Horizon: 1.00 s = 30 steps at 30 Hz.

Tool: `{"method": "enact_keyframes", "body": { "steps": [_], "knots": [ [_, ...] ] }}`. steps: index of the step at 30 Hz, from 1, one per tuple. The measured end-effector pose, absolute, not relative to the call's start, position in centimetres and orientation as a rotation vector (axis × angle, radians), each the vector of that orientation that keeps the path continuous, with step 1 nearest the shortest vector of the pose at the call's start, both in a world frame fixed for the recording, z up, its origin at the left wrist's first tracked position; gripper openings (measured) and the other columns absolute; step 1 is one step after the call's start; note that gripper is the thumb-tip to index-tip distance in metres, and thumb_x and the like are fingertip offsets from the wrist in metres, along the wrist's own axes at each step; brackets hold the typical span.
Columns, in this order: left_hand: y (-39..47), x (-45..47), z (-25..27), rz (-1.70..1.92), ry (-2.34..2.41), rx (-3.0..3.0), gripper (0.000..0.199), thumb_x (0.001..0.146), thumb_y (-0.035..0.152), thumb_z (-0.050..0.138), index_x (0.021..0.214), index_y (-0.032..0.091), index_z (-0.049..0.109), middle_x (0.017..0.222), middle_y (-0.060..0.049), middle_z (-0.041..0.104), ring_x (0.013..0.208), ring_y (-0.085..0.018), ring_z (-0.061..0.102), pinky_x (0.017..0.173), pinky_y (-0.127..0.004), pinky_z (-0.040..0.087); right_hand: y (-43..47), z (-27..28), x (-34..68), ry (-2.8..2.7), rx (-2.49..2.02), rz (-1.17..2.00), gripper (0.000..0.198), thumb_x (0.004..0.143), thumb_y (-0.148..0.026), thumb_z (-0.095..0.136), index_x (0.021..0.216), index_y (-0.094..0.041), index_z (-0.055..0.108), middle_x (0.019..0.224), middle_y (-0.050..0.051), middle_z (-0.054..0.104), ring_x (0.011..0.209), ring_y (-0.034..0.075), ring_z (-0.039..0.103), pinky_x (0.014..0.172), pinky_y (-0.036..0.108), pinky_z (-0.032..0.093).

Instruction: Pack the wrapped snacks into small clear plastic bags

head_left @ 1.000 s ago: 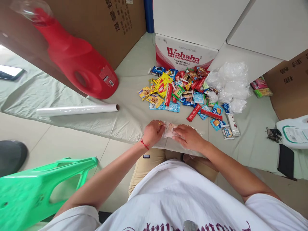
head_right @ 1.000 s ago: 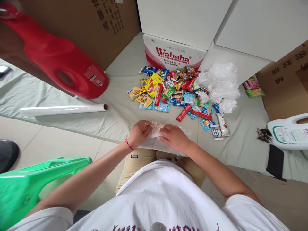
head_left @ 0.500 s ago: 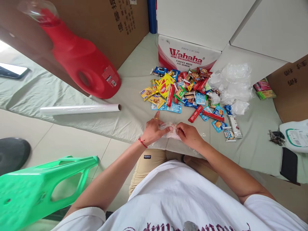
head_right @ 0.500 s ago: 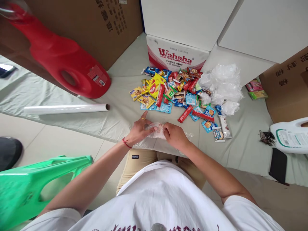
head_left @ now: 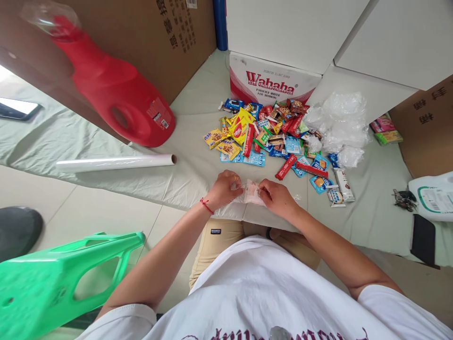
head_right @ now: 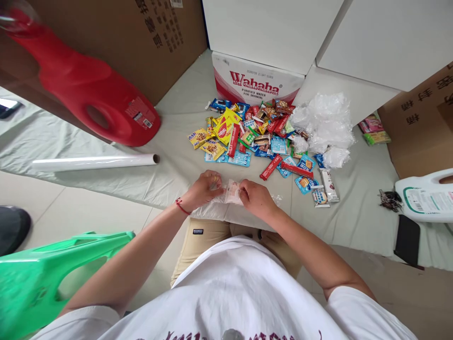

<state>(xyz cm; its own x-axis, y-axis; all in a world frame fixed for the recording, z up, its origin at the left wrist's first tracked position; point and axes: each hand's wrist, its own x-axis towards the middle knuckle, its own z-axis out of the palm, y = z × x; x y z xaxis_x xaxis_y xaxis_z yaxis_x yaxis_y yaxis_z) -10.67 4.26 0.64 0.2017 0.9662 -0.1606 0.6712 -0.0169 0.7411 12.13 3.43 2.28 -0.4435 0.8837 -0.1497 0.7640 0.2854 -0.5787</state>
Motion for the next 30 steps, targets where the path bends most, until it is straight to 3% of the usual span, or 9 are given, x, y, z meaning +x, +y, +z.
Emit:
{"method": "enact_keyframes", "body": {
  "steps": [4, 7, 10, 14, 17, 22, 27, 30],
  "knots": [
    [3.7, -9.6, 1.0, 0.584, 1.568, 1.567, 0.013, 0.076, 0.024, 0.061, 0.068, 0.022, 0.05, 0.067, 0.004, 0.053, 0.065, -0.015, 0.049, 0.063, -0.027, 0.039, 3.6, 2.2, 11.8, -2.341, -1.575, 0.85, 0.01, 0.098, -0.02, 0.053, 0.099, -0.021, 0.063, 0.092, 0.004, 0.074, 0.082, 0.019, 0.064, 0.071, 0.027, 0.036],
    [3.9, -8.4, 1.4, 0.667, 1.688, 1.398, 0.018, 0.073, 0.02, 0.064, 0.065, 0.022, 0.048, 0.058, 0.006, 0.048, 0.057, -0.013, 0.046, 0.057, -0.026, 0.032, 3.8, 2.4, 11.5, -2.355, -1.607, 0.85, 0.009, 0.097, -0.018, 0.054, 0.098, -0.02, 0.062, 0.092, 0.004, 0.073, 0.082, 0.019, 0.063, 0.071, 0.027, 0.036],
    [3.9, -6.8, 1.8, 0.707, 1.643, 1.205, 0.018, 0.078, 0.023, 0.065, 0.068, 0.022, 0.051, 0.055, 0.006, 0.052, 0.054, -0.013, 0.052, 0.056, -0.025, 0.037, 3.9, 2.7, 11.1, -2.376, -1.615, 0.846, 0.01, 0.098, -0.018, 0.052, 0.098, -0.019, 0.062, 0.093, 0.005, 0.073, 0.082, 0.019, 0.063, 0.07, 0.027, 0.035],
    [1.7, -4.4, 2.3, 0.654, 1.678, 1.507, 0.016, 0.088, 0.019, 0.055, 0.077, 0.02, 0.066, 0.073, -0.003, 0.067, 0.069, -0.017, 0.063, 0.063, -0.028, 0.045, 3.9, 2.9, 11.0, -2.367, -1.637, 0.845, 0.01, 0.098, -0.019, 0.052, 0.096, -0.019, 0.062, 0.091, 0.005, 0.073, 0.081, 0.02, 0.063, 0.068, 0.028, 0.033],
    [-1.3, -2.8, 2.0, 0.584, 1.829, 1.935, 0.024, 0.095, 0.019, 0.049, 0.1, 0.019, 0.073, 0.1, -0.01, 0.071, 0.091, -0.023, 0.067, 0.068, -0.031, 0.048, 4.2, 3.0, 11.4, -2.346, -1.613, 0.906, 0.009, 0.095, -0.015, 0.054, 0.094, -0.02, 0.062, 0.087, 0.004, 0.072, 0.078, 0.019, 0.062, 0.066, 0.027, 0.032],
    [-3.9, -1.2, 0.6, 0.385, 1.829, 2.316, 0.04, 0.099, 0.016, 0.046, 0.136, 0.011, 0.06, 0.118, -0.016, 0.067, 0.107, -0.028, 0.062, 0.072, -0.035, 0.054, 5.6, 3.3, 13.0, -2.321, -1.56, 1.152, 0.006, 0.089, -0.016, 0.062, 0.085, -0.02, 0.063, 0.073, -0.002, 0.068, 0.065, 0.014, 0.058, 0.059, 0.024, 0.031],
    [-3.3, -1.0, 0.1, 0.244, 1.807, 2.369, 0.038, 0.1, 0.016, 0.045, 0.133, 0.014, 0.062, 0.113, -0.014, 0.066, 0.107, -0.027, 0.061, 0.072, -0.035, 0.055, 7.0, 3.9, 15.7, -2.352, -1.509, 1.193, 0.009, 0.085, -0.014, 0.063, 0.088, -0.02, 0.069, 0.075, -0.001, 0.07, 0.068, 0.014, 0.061, 0.061, 0.024, 0.037],
    [-3.1, -1.2, 0.1, 0.234, 1.821, 2.336, 0.034, 0.101, 0.018, 0.046, 0.129, 0.016, 0.065, 0.114, -0.015, 0.064, 0.105, -0.027, 0.061, 0.071, -0.034, 0.055, 7.7, 4.4, 18.2, -2.275, -1.667, 0.915, 0.014, 0.086, -0.014, 0.06, 0.09, -0.02, 0.072, 0.08, 0.002, 0.073, 0.071, 0.017, 0.062, 0.066, 0.026, 0.041]
  ]
}}
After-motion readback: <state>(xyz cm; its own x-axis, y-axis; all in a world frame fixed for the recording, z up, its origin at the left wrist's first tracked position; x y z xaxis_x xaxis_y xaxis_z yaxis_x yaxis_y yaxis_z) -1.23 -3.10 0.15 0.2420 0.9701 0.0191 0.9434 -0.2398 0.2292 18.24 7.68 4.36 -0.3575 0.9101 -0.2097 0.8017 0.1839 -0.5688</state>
